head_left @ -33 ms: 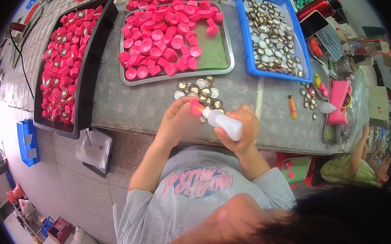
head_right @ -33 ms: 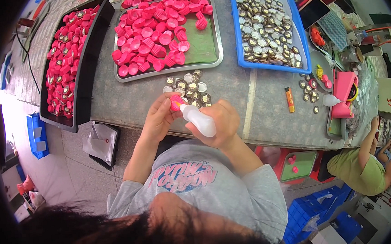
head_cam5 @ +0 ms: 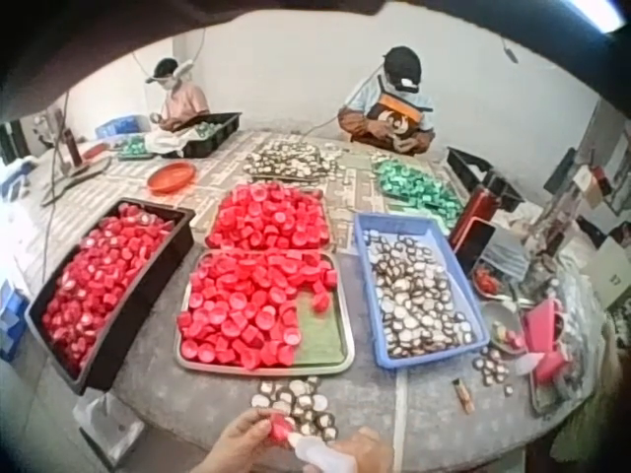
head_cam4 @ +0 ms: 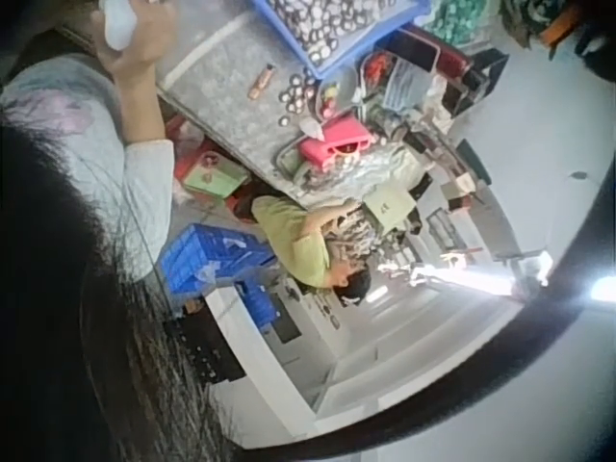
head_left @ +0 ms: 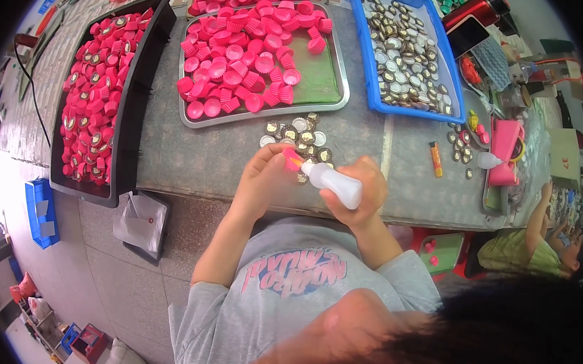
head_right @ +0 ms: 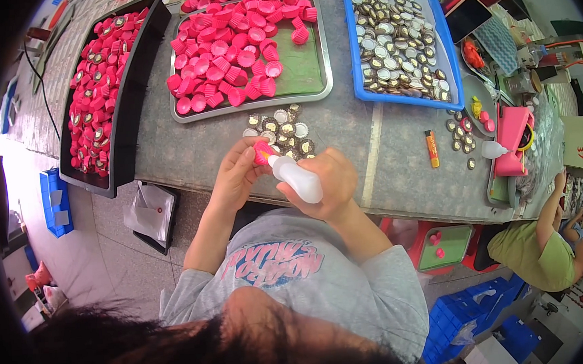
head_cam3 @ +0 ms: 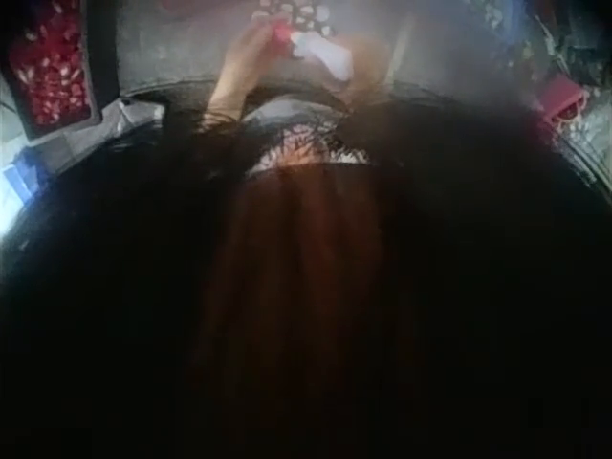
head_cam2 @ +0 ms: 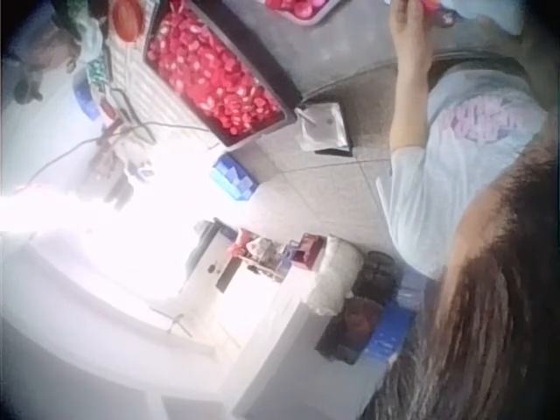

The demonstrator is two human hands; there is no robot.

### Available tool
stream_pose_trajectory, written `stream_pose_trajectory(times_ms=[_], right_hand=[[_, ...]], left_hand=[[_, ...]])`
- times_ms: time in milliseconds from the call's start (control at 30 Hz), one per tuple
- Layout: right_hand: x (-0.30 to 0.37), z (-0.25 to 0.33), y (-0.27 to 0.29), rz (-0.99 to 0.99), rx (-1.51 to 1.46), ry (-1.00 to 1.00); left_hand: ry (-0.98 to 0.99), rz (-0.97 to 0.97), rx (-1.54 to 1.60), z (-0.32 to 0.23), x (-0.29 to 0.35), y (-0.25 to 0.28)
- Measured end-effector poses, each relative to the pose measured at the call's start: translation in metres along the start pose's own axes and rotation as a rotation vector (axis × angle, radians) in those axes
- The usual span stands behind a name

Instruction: The person glues small gold inserts into pink plastic caps by hand, using a glue bottle to apply adhesive.

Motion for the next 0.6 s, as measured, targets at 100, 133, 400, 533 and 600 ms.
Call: stream_pose_trajectory(times_ms=[100, 133, 400, 533, 600], right_hand=[[0.001, -0.003, 0.000, -0.009, -0.034, -0.021], [0.002, -0.005, 0.003, -0.067, -0.040, -0.019], [0.013, -0.044, 0.032, -0.256, -0.313, -0.605], [0.005, -0.053, 0.038, -0.246, -0.319, -0.748], [0.007, -0.068, 0.042, -0.240, -0.267, -0.762]], left_hand=[[-0.072, -0.005, -0.163, -0.004, -0.001, 0.006], [-0.104, -0.002, -0.237, -0.006, -0.001, 0.009], [-0.265, 0.070, -0.427, -0.034, -0.001, 0.018], [-0.544, 0.120, -0.736, -0.036, -0.003, 0.021], [-0.583, 0.126, -0.889, -0.040, -0.003, 0.018]])
Point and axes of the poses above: each hand's wrist, its own x-axis away from the middle knuckle, its own y-axis out of the back of the hand, z = x × y, the point moved 2 cm from there along -x, towards the middle knuckle, and after that the axes turned 11 degrees about -y, right-handed, at the moved point
